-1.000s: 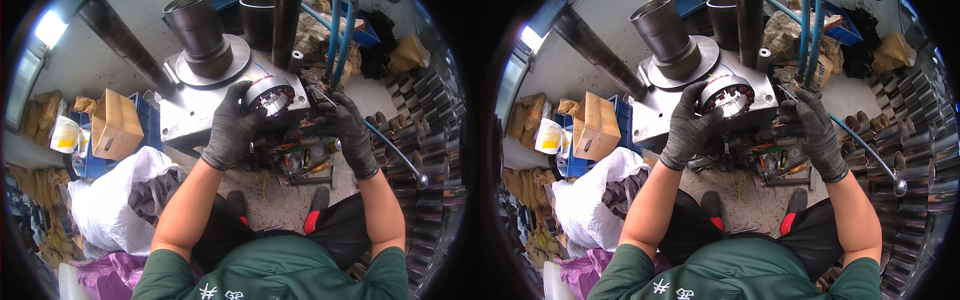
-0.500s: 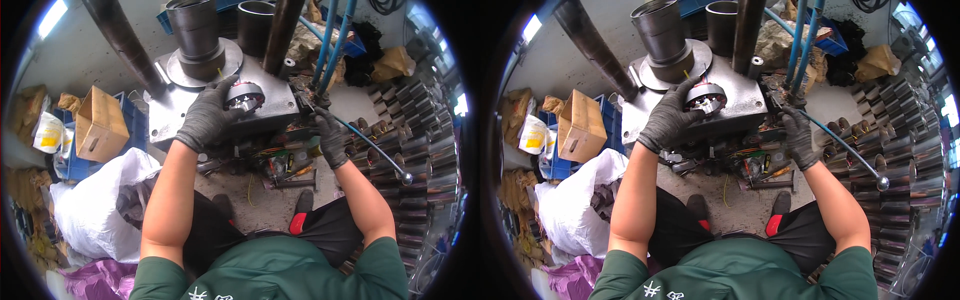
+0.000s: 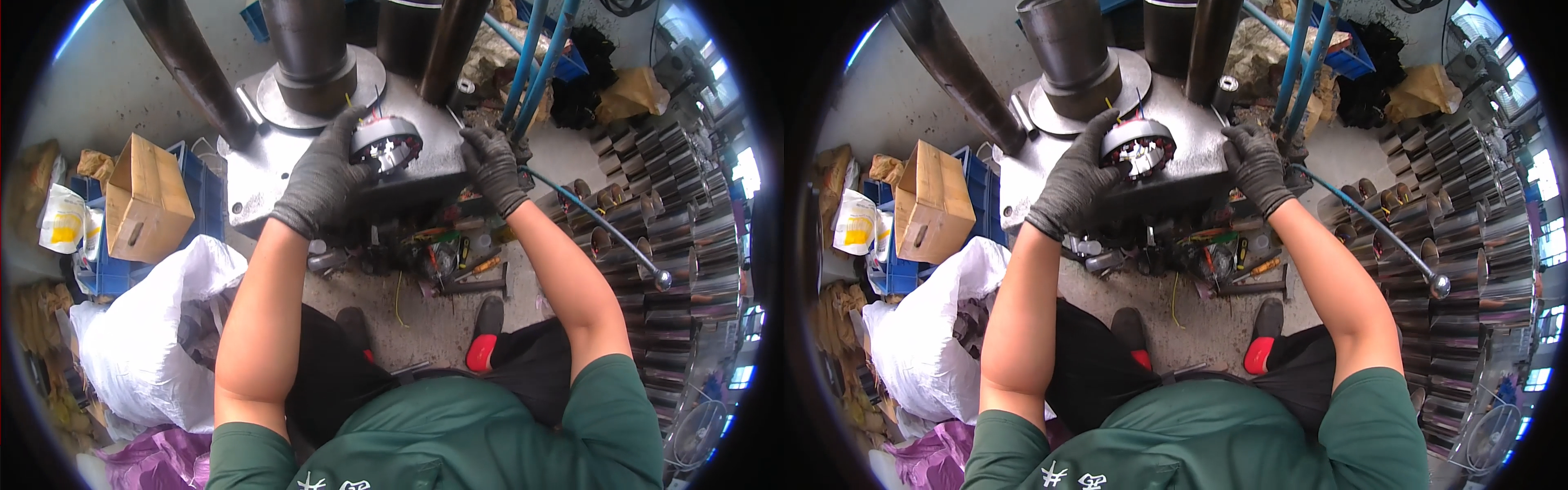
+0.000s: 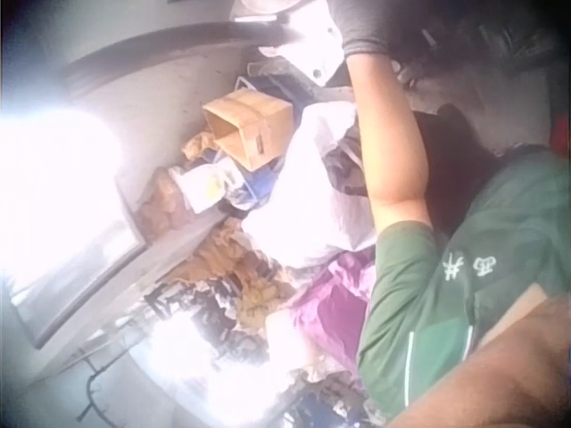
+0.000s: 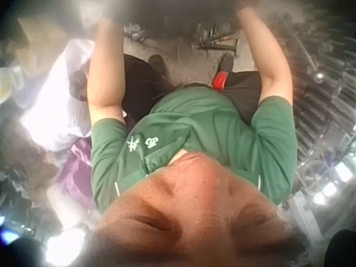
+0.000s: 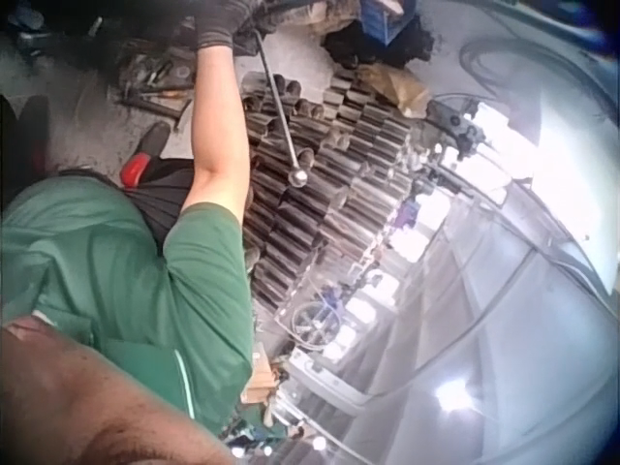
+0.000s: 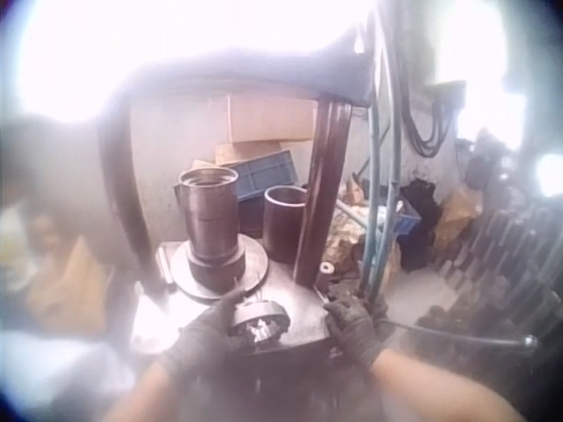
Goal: The person cleans a metal cylinder with a cloth, places it into a press machine, and then fits a motor stator into the cylinder using a tool to push the wires into place.
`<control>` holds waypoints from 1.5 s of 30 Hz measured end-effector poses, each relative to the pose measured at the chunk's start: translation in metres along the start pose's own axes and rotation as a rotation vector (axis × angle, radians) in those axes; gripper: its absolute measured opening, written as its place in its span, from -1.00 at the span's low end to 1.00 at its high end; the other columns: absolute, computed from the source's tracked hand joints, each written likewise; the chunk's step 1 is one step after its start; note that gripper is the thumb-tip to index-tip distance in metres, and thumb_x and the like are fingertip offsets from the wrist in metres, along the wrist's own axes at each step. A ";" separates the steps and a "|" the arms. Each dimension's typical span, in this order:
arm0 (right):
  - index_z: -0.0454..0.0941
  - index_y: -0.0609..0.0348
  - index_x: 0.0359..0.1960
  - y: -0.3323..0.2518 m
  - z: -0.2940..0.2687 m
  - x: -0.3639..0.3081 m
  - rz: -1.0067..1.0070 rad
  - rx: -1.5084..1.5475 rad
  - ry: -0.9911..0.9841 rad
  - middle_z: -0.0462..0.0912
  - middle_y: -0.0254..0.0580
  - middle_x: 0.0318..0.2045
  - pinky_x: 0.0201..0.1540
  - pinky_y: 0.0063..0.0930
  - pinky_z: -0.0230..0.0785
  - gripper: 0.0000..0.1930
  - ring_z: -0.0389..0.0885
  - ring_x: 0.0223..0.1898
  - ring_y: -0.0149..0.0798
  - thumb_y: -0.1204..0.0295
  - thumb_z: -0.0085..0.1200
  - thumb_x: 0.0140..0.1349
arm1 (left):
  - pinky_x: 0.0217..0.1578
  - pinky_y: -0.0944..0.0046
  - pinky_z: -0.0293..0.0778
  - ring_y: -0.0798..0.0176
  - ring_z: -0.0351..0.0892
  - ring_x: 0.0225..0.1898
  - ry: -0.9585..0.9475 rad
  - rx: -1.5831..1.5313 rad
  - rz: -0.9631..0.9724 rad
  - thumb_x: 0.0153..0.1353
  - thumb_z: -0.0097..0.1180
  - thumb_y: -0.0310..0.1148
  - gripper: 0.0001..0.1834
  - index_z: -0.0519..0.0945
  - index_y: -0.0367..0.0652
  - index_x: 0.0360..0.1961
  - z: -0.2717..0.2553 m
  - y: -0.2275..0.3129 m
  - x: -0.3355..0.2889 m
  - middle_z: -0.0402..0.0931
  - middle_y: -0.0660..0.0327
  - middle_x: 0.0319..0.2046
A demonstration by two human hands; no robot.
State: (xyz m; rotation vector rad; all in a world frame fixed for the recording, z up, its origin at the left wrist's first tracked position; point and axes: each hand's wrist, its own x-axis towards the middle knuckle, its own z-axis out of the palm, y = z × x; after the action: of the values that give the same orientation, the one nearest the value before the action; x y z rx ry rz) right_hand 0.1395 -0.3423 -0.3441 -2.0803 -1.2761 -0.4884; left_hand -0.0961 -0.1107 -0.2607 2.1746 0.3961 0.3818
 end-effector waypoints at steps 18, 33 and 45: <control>0.78 -0.02 -0.05 0.069 0.112 -0.342 0.838 -0.123 -0.891 0.71 0.10 0.04 0.16 -0.05 0.50 -0.73 0.66 0.12 0.13 0.30 0.08 0.34 | 0.38 0.10 0.38 -0.02 0.49 0.34 -0.052 0.015 -0.003 0.20 0.36 -0.38 -0.03 0.15 0.06 0.60 0.002 -0.003 -0.004 0.49 -0.16 0.31; 0.75 0.12 -0.07 0.175 0.116 -0.359 0.943 -0.598 -0.914 0.77 0.08 -0.01 0.14 0.04 0.53 -0.69 0.69 0.13 0.14 0.32 0.18 0.19 | 0.40 0.11 0.35 -0.03 0.46 0.37 0.041 -0.048 0.012 0.15 0.30 -0.52 -0.02 0.17 0.13 0.59 0.021 0.007 0.010 0.45 -0.10 0.36; 0.60 0.29 -0.13 0.199 0.094 -0.363 1.716 0.183 0.046 0.77 -0.01 -0.29 -0.12 -0.19 0.64 -0.55 0.78 -0.24 -0.05 0.32 0.46 -0.01 | 0.37 0.05 0.45 -0.03 0.46 0.36 0.095 -0.085 0.246 0.12 0.54 -0.34 -0.10 0.37 0.03 0.48 0.025 0.011 0.002 0.40 0.02 0.30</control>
State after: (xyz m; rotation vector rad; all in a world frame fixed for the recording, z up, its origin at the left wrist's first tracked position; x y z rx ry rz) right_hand 0.1478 -0.5772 -0.6973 -2.1326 0.6854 0.3612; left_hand -0.0826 -0.1335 -0.2659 2.1327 0.1602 0.6287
